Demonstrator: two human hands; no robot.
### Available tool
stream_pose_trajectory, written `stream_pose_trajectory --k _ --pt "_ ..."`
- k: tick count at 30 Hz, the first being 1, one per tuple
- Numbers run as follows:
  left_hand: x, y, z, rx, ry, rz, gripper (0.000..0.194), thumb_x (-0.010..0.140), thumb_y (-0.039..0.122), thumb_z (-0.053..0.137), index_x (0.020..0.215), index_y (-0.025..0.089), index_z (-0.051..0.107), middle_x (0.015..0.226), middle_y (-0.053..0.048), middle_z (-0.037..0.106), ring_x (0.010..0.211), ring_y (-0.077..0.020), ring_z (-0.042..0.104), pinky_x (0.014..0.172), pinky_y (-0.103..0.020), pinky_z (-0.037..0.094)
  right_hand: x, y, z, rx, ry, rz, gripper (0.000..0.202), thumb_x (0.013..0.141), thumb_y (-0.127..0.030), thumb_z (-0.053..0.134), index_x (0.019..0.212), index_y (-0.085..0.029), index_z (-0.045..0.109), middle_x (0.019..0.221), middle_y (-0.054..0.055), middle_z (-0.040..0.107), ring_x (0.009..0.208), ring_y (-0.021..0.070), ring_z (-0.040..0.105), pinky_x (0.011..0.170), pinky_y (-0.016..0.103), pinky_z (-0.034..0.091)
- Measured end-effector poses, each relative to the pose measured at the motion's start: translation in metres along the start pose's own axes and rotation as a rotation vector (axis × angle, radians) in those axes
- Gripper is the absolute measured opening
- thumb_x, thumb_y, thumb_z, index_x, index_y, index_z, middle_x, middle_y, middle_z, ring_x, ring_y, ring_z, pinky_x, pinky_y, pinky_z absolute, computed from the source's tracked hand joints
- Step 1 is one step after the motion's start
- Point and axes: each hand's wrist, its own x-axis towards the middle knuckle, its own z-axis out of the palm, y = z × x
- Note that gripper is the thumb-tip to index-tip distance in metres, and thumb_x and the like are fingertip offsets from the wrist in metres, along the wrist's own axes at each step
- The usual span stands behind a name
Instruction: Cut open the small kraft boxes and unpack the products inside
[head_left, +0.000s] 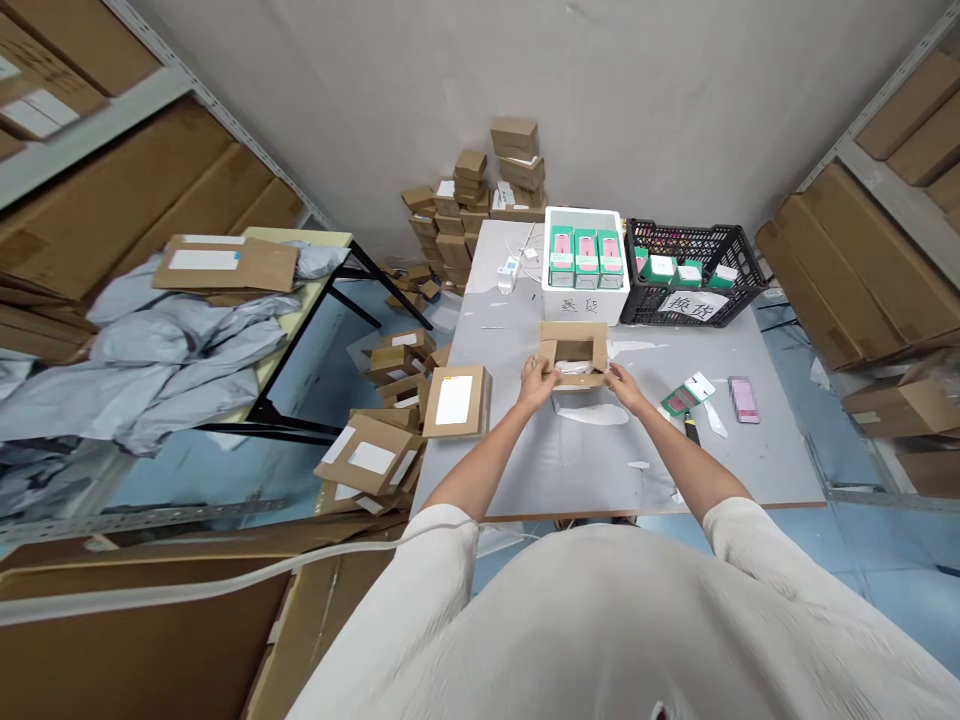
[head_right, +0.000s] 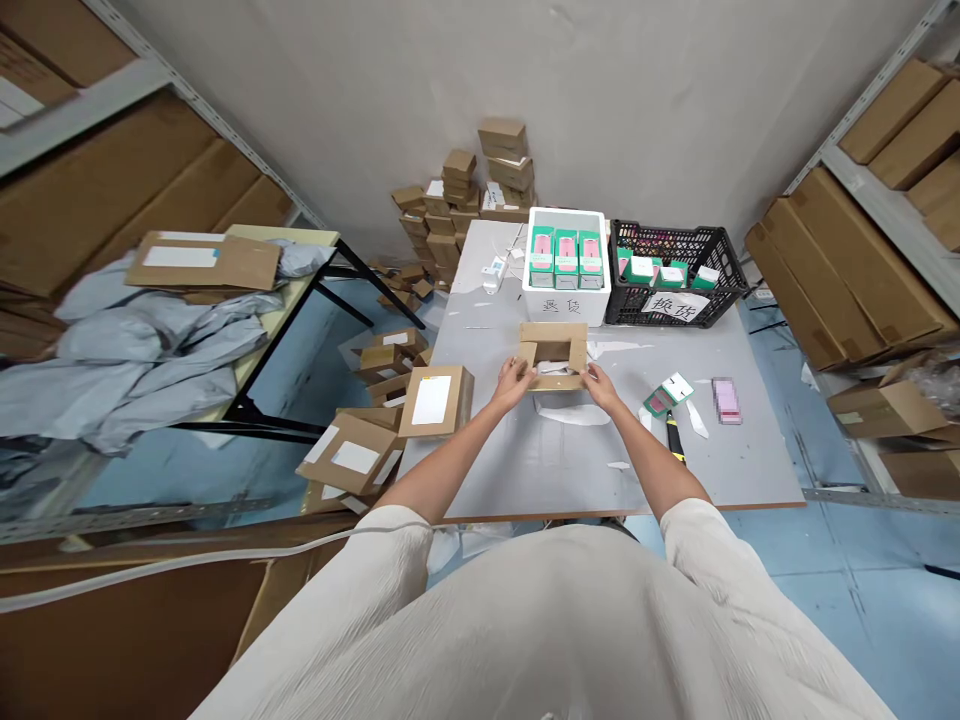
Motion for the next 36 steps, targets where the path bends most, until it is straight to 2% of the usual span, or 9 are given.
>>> stream_pose_trajectory --k 3,6,11,15,20,24,27,31,36 --pt "-0.005 0.010 -0.002 0.046 0.015 -0.004 0.058 0.098 0.060 0.065 0.143 0.022 0.068 0.178 -0.017 0.035 0.165 -0.0409 0.030 0.135 -0.057 0.025 -0.005 0.003 -0.007 -0.014 0.010 -0.050 0.062 0.092 -0.064 0.070 0.143 -0.030 0.067 0.156 0.011 0.065 0.141 0.0335 0.064 0.112 0.056 0.058" --pt "-0.011 0.027 0.000 0.069 0.019 0.076 0.052 0.098 0.057 0.066 0.141 0.028 0.069 0.175 -0.012 0.041 0.164 -0.0419 0.031 0.134 -0.061 0.024 -0.016 0.004 -0.023 -0.047 0.036 -0.105 0.061 0.092 -0.066 0.069 0.142 -0.031 0.069 0.153 0.011 0.067 0.137 0.0327 0.066 0.112 0.057 0.058" --pt "-0.023 0.065 0.026 0.106 -0.037 0.254 0.043 0.103 0.049 0.060 0.139 0.028 0.070 0.174 -0.011 0.042 0.163 -0.0395 0.031 0.134 -0.059 0.024 -0.039 0.002 -0.065 -0.119 0.087 -0.155 0.058 0.095 -0.062 0.067 0.142 -0.028 0.069 0.153 0.013 0.067 0.128 0.0304 0.069 0.115 0.054 0.055" --pt "-0.032 0.094 0.063 0.127 -0.107 0.368 0.041 0.102 0.041 0.062 0.140 0.028 0.070 0.170 -0.012 0.047 0.162 -0.0389 0.033 0.132 -0.059 0.028 -0.058 -0.002 -0.107 -0.185 0.142 -0.247 0.054 0.094 -0.056 0.066 0.139 -0.025 0.071 0.151 0.013 0.067 0.122 0.0289 0.070 0.114 0.050 0.055" --pt "-0.043 0.118 0.123 0.159 -0.232 0.432 0.049 0.100 0.035 0.061 0.148 0.026 0.065 0.166 -0.013 0.050 0.159 -0.0369 0.040 0.131 -0.058 0.034 -0.073 0.003 -0.164 -0.190 0.220 -0.332 0.048 0.094 -0.052 0.062 0.133 -0.026 0.074 0.143 0.012 0.070 0.113 0.0287 0.071 0.106 0.050 0.059" --pt "-0.050 0.137 0.173 0.131 -0.290 0.461 0.051 0.097 0.034 0.065 0.148 0.026 0.065 0.160 -0.013 0.055 0.155 -0.0357 0.046 0.133 -0.053 0.035 -0.075 0.016 -0.209 -0.192 0.287 -0.367 0.041 0.094 -0.046 0.059 0.125 -0.026 0.077 0.137 0.012 0.071 0.110 0.0288 0.070 0.107 0.050 0.058" --pt "-0.053 0.152 0.208 0.131 -0.322 0.464 0.057 0.095 0.032 0.066 0.151 0.024 0.062 0.158 -0.014 0.056 0.153 -0.0356 0.049 0.132 -0.052 0.037 -0.069 0.035 -0.237 -0.214 0.296 -0.361 0.041 0.092 -0.042 0.058 0.123 -0.023 0.077 0.135 0.014 0.071 0.108 0.0285 0.070 0.106 0.050 0.058" --pt "-0.053 0.170 0.247 0.139 -0.320 0.423 0.067 0.092 0.031 0.068 0.157 0.022 0.054 0.160 -0.016 0.054 0.153 -0.0360 0.049 0.130 -0.053 0.038 -0.058 0.064 -0.257 -0.213 0.238 -0.320 0.047 0.089 -0.038 0.060 0.131 -0.022 0.074 0.140 0.014 0.069 0.111 0.0271 0.069 0.104 0.047 0.060" --pt "-0.050 0.184 0.278 0.176 -0.242 0.334 0.079 0.089 0.033 0.075 0.162 0.024 0.047 0.164 -0.017 0.050 0.155 -0.0394 0.044 0.129 -0.055 0.036 -0.048 0.081 -0.258 -0.176 0.108 -0.272 0.056 0.088 -0.037 0.065 0.142 -0.026 0.069 0.149 0.011 0.066 0.117 0.0267 0.069 0.107 0.046 0.059"
